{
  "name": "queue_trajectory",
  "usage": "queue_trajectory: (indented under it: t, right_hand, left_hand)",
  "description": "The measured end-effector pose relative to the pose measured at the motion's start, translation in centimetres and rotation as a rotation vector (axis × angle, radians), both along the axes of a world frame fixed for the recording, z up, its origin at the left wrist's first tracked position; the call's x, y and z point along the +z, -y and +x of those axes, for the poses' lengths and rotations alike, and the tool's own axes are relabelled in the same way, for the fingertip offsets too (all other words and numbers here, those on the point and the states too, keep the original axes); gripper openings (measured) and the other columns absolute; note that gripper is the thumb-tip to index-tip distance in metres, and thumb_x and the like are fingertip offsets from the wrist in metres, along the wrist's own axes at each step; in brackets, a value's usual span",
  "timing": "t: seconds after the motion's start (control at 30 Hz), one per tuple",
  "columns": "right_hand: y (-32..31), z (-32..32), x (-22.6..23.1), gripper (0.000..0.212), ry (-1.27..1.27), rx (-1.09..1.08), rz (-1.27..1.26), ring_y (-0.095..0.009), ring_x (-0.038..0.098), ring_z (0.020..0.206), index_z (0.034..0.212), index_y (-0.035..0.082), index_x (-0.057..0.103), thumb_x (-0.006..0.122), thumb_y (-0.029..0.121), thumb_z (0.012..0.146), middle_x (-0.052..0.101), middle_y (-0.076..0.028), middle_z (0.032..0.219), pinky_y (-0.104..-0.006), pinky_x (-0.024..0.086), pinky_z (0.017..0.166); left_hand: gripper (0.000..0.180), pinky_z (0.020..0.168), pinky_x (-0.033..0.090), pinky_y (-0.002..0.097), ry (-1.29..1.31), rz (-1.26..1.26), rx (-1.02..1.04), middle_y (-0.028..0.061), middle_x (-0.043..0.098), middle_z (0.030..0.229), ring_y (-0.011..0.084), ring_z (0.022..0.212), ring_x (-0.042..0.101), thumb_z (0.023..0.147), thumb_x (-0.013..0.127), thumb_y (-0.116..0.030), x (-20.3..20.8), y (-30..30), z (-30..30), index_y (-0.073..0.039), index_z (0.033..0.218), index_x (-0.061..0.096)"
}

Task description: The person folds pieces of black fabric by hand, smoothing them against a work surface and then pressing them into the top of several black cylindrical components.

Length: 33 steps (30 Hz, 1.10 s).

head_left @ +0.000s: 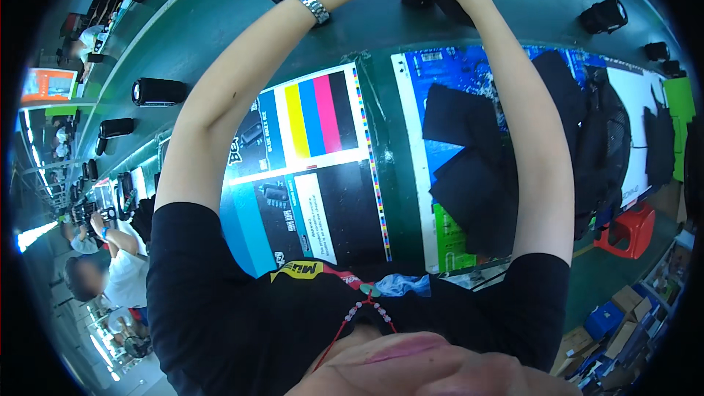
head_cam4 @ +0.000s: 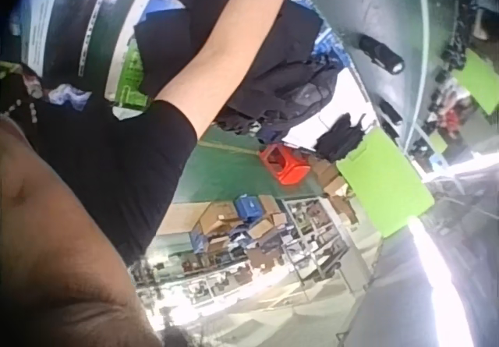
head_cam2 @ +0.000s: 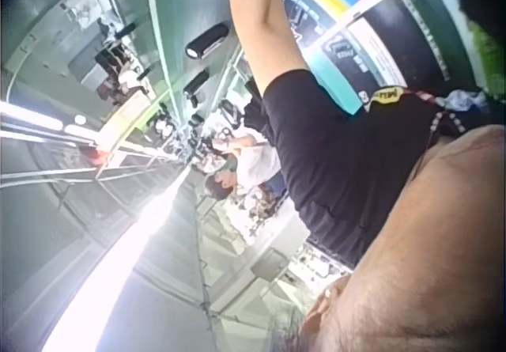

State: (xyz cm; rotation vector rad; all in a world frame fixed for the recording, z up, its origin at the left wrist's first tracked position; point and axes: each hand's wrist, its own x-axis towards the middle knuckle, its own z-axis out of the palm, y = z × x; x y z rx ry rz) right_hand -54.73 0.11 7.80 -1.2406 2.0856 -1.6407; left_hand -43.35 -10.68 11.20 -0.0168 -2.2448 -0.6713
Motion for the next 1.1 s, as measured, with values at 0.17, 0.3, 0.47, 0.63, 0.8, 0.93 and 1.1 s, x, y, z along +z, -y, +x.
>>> queue_trajectory:
  t: [0.17,0.3,0.47,0.63,0.8,0.93,1.1]
  right_hand:
    - [-2.4,-2.2,1.4,0.053,-0.133,0.179,0.306,-0.016,0.066,0.077,0.104,0.001,0.066,0.078,0.039,0.069,0.069,-0.008,0.094,-0.0262,0.048,0.079]
    - [-7.3,-9.3,0.7,0.041,0.173,0.325,0.357,-0.013,0.062,0.075,0.111,0.001,0.063,0.070,0.024,0.078,0.068,-0.005,0.093,-0.0264,0.048,0.078]
    - [-1.6,-9.4,0.2,0.026,0.199,-0.065,0.110,-0.010,0.051,0.060,0.102,0.012,0.070,0.068,0.030,0.083,0.063,0.000,0.077,-0.0233,0.042,0.055]
    - [3.3,-9.1,-1.5,0.043,0.890,-0.061,-0.208,-0.017,0.061,0.066,0.087,-0.001,0.064,0.078,0.037,0.074,0.064,-0.006,0.079,-0.0301,0.049,0.061]
    - [3.7,-6.5,-4.1,0.036,0.819,0.209,-0.503,-0.019,0.062,0.063,0.086,0.000,0.064,0.077,0.033,0.076,0.064,-0.007,0.075,-0.0321,0.051,0.059]
    - [5.1,-7.8,-9.0,0.023,0.815,0.054,-0.452,-0.015,0.061,0.071,0.099,0.003,0.069,0.060,0.020,0.086,0.064,-0.004,0.084,-0.0277,0.049,0.066]
    - [3.6,-10.6,-9.7,0.025,0.758,-0.168,-0.443,-0.015,0.058,0.072,0.091,-0.003,0.068,0.064,0.019,0.079,0.065,-0.009,0.079,-0.0302,0.046,0.066]
  left_hand:
    - [0.011,0.063,0.045,0.0317,-0.118,0.039,-0.013,0.0132,0.058,0.075,0.0238,0.069,0.057,0.082,0.066,-0.008,-0.2,-0.6,0.4,0.001,0.085,0.063]
    - [0.015,0.063,0.045,0.0291,-0.195,0.131,-0.048,0.0082,0.059,0.078,0.0188,0.071,0.056,0.083,0.066,-0.011,0.5,-2.8,-0.6,0.001,0.091,0.065]
    - [0.031,0.072,0.045,0.0237,-0.326,1.186,-0.012,0.0061,0.060,0.109,0.0130,0.080,0.057,0.089,0.064,-0.028,-3.7,4.6,-3.9,-0.014,0.116,0.063]
    - [0.062,0.088,0.047,0.0344,-0.292,1.400,0.050,0.0090,0.067,0.100,0.0187,0.093,0.062,0.098,0.032,-0.052,-6.1,-4.7,-9.0,0.002,0.108,0.060]
    - [0.059,0.084,0.047,0.0273,-0.459,1.391,-0.136,0.0069,0.066,0.095,0.0146,0.085,0.062,0.098,0.030,-0.051,-9.2,-3.7,-8.6,-0.002,0.100,0.063]
    - [0.061,0.076,0.047,0.0275,-0.504,1.348,-0.107,0.0055,0.066,0.085,0.0139,0.078,0.059,0.098,0.028,-0.049,-13.2,-2.0,-9.9,-0.001,0.083,0.064]
    - [0.059,0.082,0.045,0.0353,-0.216,1.129,0.143,0.0140,0.067,0.084,0.0246,0.080,0.061,0.097,0.026,-0.041,-13.7,-1.8,-11.6,0.005,0.090,0.062]
